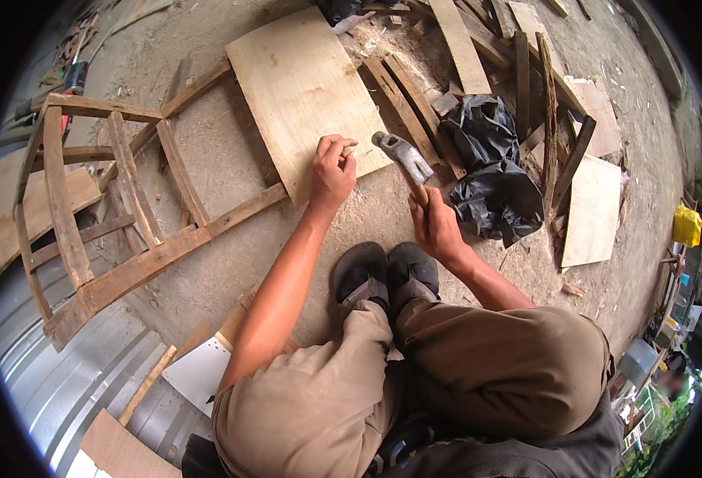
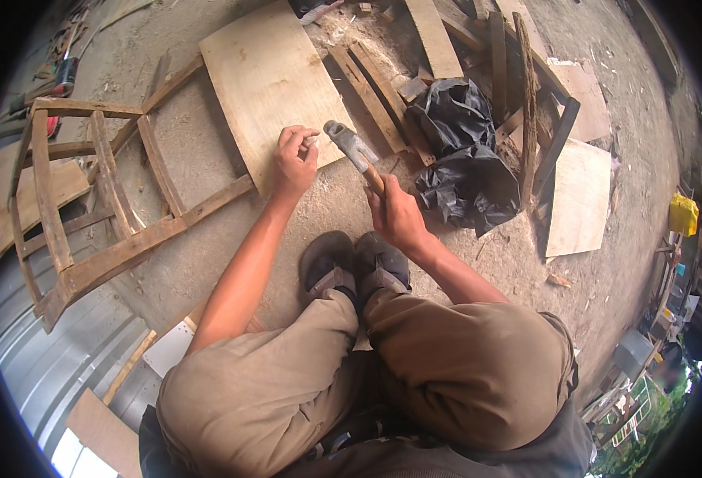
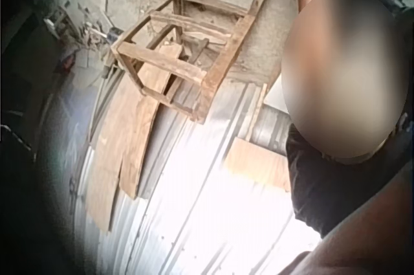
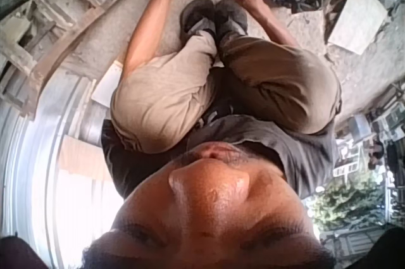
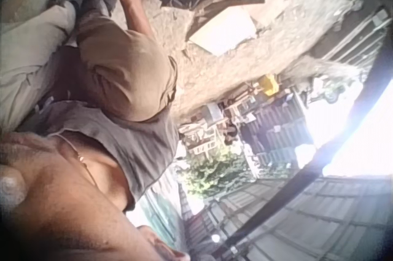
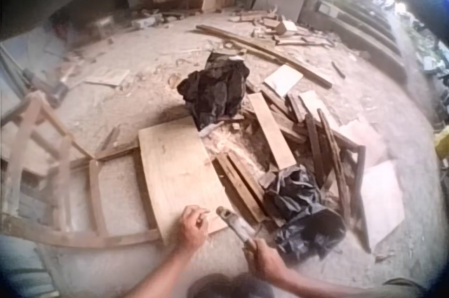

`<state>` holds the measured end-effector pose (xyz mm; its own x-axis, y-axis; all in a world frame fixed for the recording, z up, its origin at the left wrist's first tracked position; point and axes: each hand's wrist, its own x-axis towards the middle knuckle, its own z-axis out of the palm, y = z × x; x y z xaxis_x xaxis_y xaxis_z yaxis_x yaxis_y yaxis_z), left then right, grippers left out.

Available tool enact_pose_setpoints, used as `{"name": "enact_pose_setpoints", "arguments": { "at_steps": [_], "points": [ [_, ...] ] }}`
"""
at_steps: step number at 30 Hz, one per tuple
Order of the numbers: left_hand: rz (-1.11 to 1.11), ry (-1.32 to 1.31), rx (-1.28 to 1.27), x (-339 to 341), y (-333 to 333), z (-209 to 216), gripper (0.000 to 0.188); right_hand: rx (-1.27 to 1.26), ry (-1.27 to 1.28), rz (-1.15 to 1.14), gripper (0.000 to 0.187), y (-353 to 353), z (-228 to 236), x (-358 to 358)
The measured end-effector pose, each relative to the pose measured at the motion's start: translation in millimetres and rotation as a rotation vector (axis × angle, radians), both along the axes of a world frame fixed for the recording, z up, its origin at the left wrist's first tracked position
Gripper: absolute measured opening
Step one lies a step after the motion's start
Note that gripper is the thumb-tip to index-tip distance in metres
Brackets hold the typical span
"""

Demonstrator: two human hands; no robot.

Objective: The person assembles a wooden chair by attaching a plywood seat to the chair frame using a hammer and nails. They position the seat, hammer nails into the frame, and adjust the chair to fit the components.

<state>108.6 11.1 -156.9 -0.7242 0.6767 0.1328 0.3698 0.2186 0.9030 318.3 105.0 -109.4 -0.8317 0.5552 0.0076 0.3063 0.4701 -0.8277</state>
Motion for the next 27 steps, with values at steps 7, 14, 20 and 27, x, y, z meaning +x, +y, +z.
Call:
{"name": "enact_pose_setpoints", "arguments": {
  "at_steps": [7,14,20,27],
  "points": [
    [-0.012,0.123,0.010,2,-3,-2,0.019,0.014,0.010,-0.027,0.027,1,13,2],
    [-0.038,0.159,-0.014,1,4,-3,0.018,0.024,-0.115,0.021,0.022,6,-35,12],
    [-0.021,0.148,0.017,1,2,-8,0.016,0.000,-0.013,-0.035,0.023,-1,-24,16],
    [-0.019,0.127,-0.008,2,-1,-4,0.019,0.085,0.163,-0.009,0.024,1,4,2]
  ]
}}
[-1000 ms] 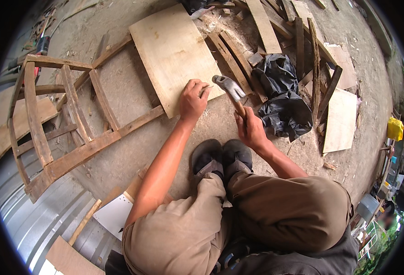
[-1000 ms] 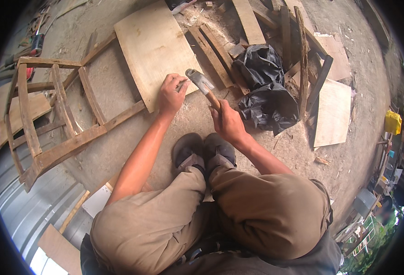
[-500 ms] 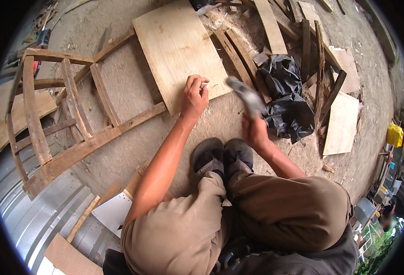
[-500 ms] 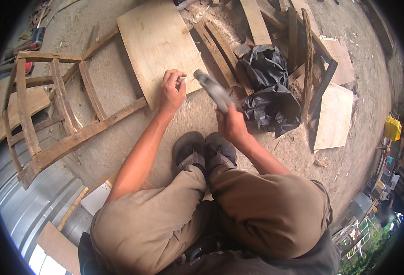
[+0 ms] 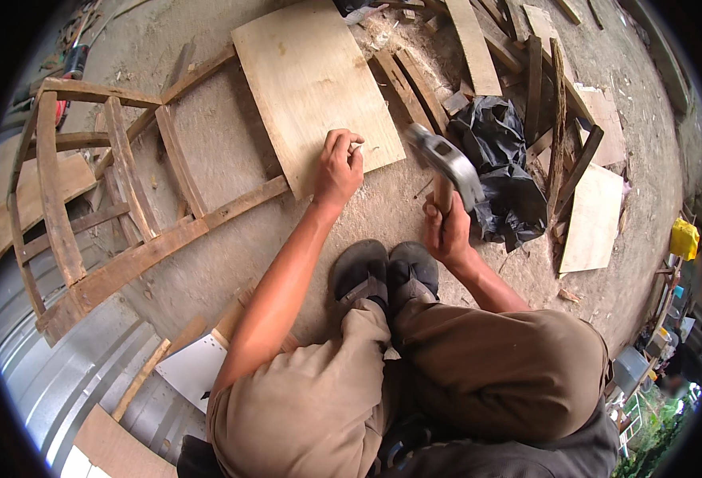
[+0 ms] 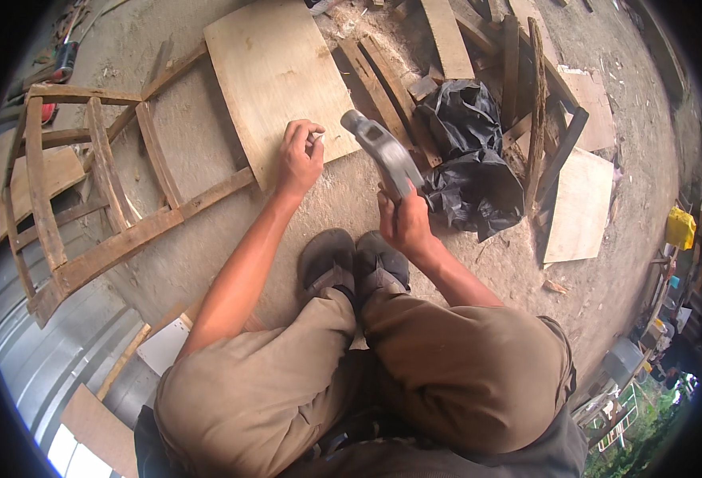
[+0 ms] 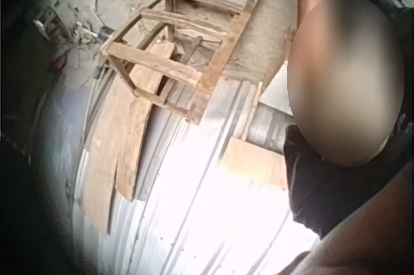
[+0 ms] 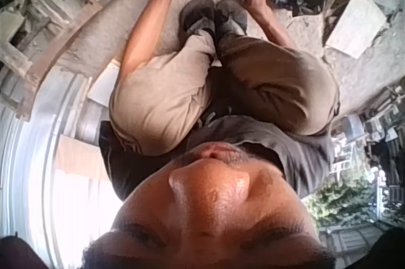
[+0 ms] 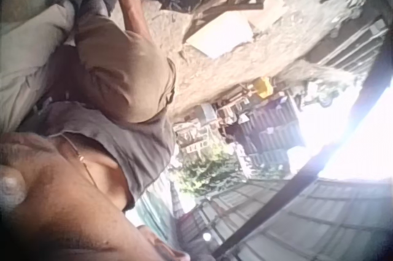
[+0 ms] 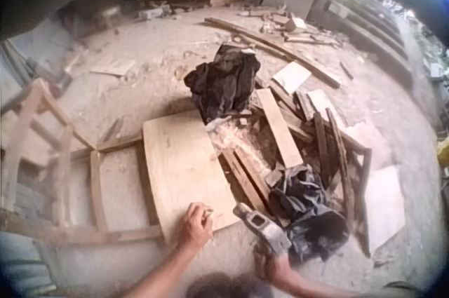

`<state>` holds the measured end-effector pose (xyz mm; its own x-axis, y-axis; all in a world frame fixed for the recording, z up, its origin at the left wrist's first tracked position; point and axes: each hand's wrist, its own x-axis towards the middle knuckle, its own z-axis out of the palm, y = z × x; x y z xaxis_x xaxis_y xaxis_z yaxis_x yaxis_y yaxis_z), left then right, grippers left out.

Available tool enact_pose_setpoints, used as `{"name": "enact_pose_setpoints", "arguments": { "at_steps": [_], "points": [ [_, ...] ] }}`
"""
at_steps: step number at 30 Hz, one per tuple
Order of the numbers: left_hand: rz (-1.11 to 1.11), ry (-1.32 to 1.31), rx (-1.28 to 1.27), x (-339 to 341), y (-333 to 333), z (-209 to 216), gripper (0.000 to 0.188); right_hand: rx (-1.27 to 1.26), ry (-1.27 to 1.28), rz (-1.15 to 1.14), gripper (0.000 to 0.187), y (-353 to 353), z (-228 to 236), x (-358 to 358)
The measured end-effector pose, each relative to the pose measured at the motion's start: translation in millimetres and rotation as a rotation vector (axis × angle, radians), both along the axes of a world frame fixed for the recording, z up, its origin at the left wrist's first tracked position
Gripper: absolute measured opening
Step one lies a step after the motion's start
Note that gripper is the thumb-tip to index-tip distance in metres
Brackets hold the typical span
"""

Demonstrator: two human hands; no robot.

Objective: The person assembles a wooden chair by attaching a plywood seat to the chair frame using a hammer and nails. They position the seat, hammer nails into the frame, and adjust the chair to fit the components.

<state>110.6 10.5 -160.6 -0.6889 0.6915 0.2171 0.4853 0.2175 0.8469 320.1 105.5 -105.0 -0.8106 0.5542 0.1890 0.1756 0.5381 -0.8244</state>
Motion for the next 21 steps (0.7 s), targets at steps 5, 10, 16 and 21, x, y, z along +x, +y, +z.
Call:
{"name": "enact_pose_setpoints", "arguments": {
  "at_steps": [5,10,16,21],
  "points": [
    [-0.020,-0.022,-0.023,2,-4,1,0.020,-0.081,-0.339,0.049,0.025,4,-22,-9],
    [-0.016,0.002,-0.011,1,2,-1,0.019,-0.095,-0.140,-0.007,0.019,1,-23,3],
    [-0.001,0.023,-0.023,1,-3,1,0.022,-0.081,-0.125,0.024,0.021,3,-6,-10],
    [0.011,-0.002,0.045,1,0,1,0.024,0.002,-0.311,0.118,0.022,12,-29,-1]
  ]
}}
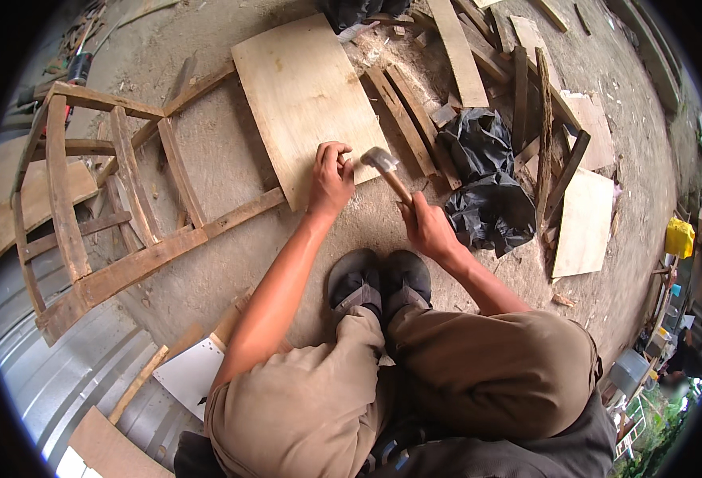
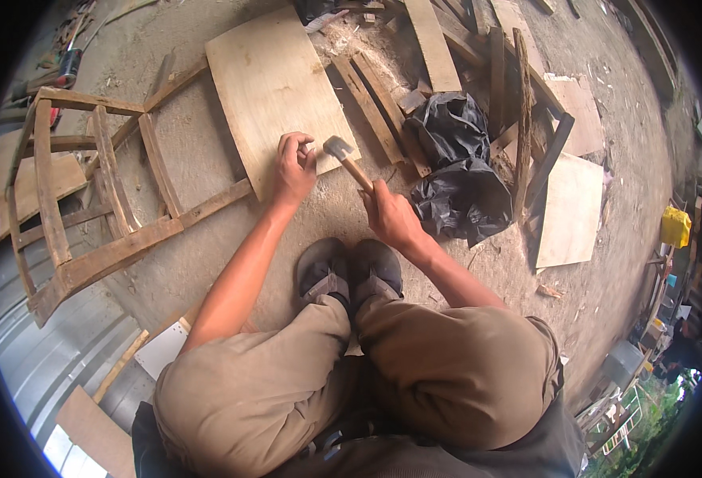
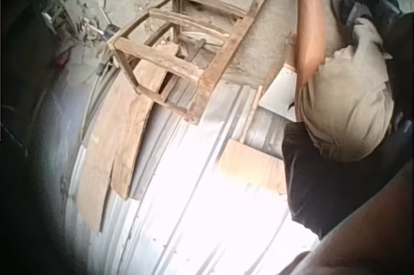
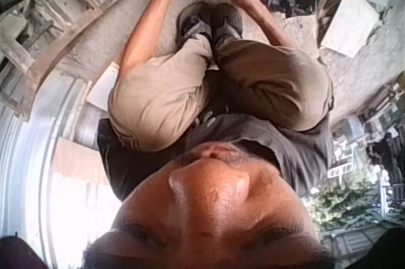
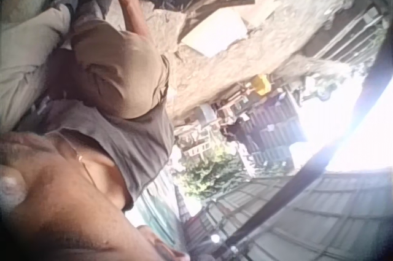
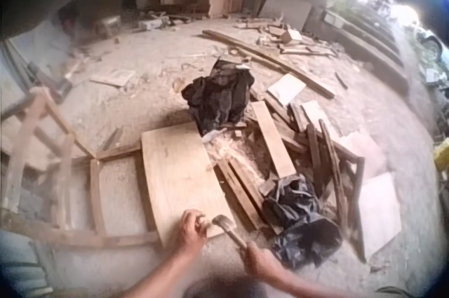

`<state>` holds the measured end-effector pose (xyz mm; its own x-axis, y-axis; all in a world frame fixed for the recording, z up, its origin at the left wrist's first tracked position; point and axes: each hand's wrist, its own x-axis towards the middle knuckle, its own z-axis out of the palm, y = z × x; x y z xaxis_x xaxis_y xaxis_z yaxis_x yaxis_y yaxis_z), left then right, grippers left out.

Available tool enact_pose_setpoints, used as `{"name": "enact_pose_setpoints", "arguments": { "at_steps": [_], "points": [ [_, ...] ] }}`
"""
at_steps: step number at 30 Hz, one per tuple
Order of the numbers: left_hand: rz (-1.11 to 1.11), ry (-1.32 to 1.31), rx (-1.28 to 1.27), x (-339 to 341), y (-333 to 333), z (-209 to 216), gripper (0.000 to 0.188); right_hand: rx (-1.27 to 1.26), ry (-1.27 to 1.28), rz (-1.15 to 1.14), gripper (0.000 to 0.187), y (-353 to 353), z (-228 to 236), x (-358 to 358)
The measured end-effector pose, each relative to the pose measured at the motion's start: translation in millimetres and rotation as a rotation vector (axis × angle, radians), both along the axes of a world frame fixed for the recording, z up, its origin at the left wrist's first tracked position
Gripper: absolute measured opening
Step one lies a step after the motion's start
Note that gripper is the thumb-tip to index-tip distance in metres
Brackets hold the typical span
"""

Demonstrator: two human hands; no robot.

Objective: The person assembles a wooden chair by attaching a plywood seat to the chair frame using a hammer and nails. They position the seat, hammer nails into the frame, and adjust the chair to fit the components.

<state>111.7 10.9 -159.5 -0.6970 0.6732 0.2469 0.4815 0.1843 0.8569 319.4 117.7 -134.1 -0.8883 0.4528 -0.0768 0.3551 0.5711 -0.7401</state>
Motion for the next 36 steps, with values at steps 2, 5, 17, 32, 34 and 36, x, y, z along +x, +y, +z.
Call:
{"name": "enact_pose_setpoints", "arguments": {
  "at_steps": [2,5,17,32,34,36],
  "points": [
    [0.020,-0.001,0.010,0,0,-2,0.026,-0.008,0.156,-0.050,0.019,-3,0,2],
    [0.049,-0.040,0.028,-1,-7,-3,0.026,-0.014,-0.026,-0.022,0.022,2,13,-5],
    [0.278,0.336,-0.206,-10,-22,-2,0.054,0.085,-0.076,-0.297,0.029,8,-11,22],
    [0.555,-0.303,-0.372,-95,-64,-27,0.073,0.232,0.159,-0.158,0.060,11,24,-18],
    [0.551,-0.307,-0.343,-96,-62,-30,0.069,0.237,0.254,-0.126,0.060,22,35,-33],
    [0.573,-0.238,-0.374,-83,-48,-17,0.066,0.274,0.258,-0.142,0.058,34,32,-45]
  ]
}}
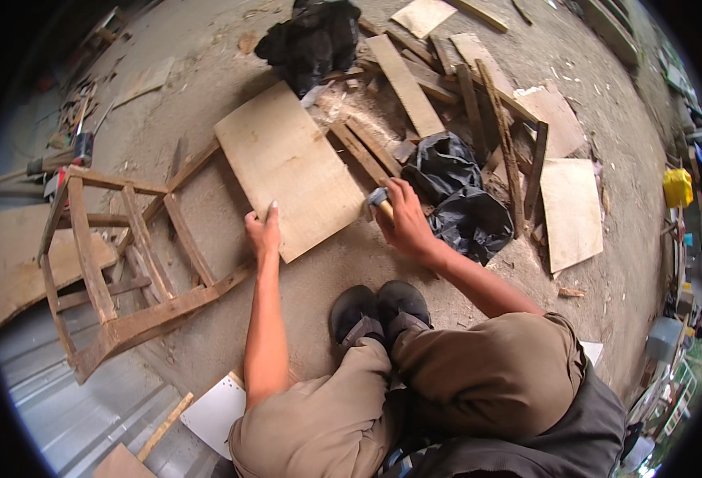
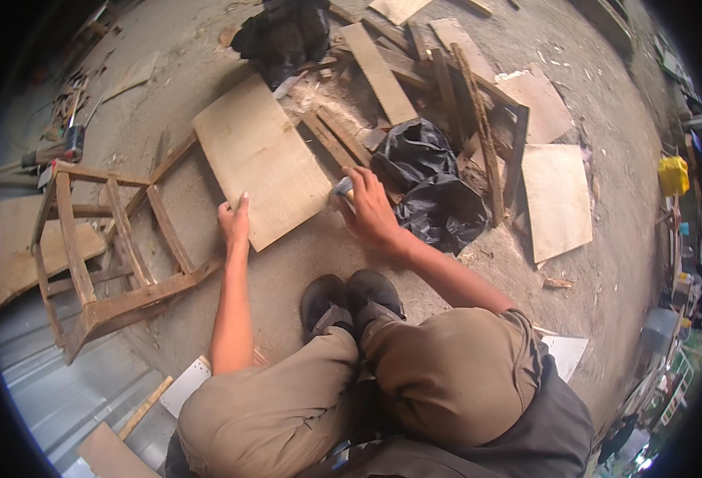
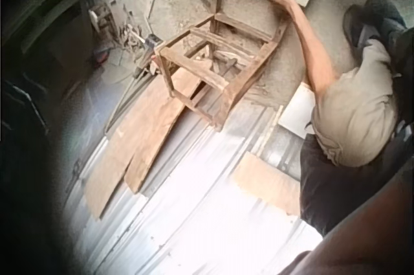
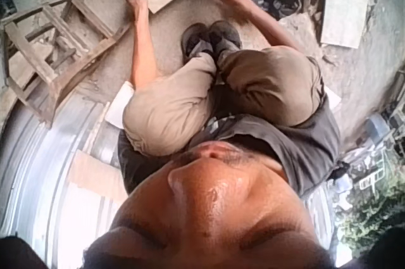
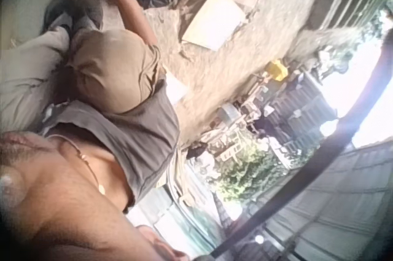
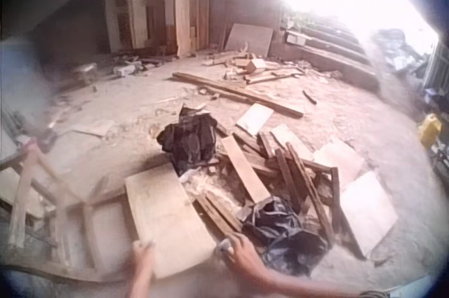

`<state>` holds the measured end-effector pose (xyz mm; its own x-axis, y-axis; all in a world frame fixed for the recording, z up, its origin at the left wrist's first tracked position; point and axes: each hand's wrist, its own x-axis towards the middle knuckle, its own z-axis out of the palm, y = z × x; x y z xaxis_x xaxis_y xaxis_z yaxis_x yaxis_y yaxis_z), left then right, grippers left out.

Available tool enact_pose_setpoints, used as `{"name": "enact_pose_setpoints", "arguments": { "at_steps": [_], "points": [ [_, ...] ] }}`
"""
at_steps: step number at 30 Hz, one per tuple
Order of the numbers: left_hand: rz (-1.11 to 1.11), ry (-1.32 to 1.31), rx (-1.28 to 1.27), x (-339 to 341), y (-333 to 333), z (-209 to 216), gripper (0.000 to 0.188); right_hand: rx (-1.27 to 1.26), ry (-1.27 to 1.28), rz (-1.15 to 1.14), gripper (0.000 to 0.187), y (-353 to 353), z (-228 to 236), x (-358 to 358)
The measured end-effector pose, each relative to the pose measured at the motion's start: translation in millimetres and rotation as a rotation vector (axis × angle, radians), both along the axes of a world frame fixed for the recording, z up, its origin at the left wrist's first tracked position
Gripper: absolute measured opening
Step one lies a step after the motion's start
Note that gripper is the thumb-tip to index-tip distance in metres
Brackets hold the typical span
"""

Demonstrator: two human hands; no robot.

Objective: The person assembles a wooden chair by attaching a plywood seat to the chair frame using a hammer and nails. They position the seat, hammer nails into the frame, and adjust the chair to fit the components.

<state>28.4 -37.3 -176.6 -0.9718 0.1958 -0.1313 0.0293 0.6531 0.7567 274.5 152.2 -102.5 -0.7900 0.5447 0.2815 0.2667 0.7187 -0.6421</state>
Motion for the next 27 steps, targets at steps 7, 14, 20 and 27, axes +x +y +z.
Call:
{"name": "enact_pose_setpoints", "arguments": {
  "at_steps": [7,14,20,27],
  "points": [
    [0.020,-0.023,0.022,2,-2,23,0.066,-0.029,0.004,0.096,0.065,5,-9,-42],
    [0.032,-0.085,0.139,7,-1,25,0.065,0.004,-0.259,0.076,0.074,3,-16,-62],
    [0.058,-0.148,0.126,-5,-6,16,0.056,-0.341,-0.214,0.119,0.048,33,-17,-74],
    [0.167,-0.498,0.387,-37,-6,11,0.049,-0.337,-0.442,0.162,0.057,34,0,-92]
  ]
}}
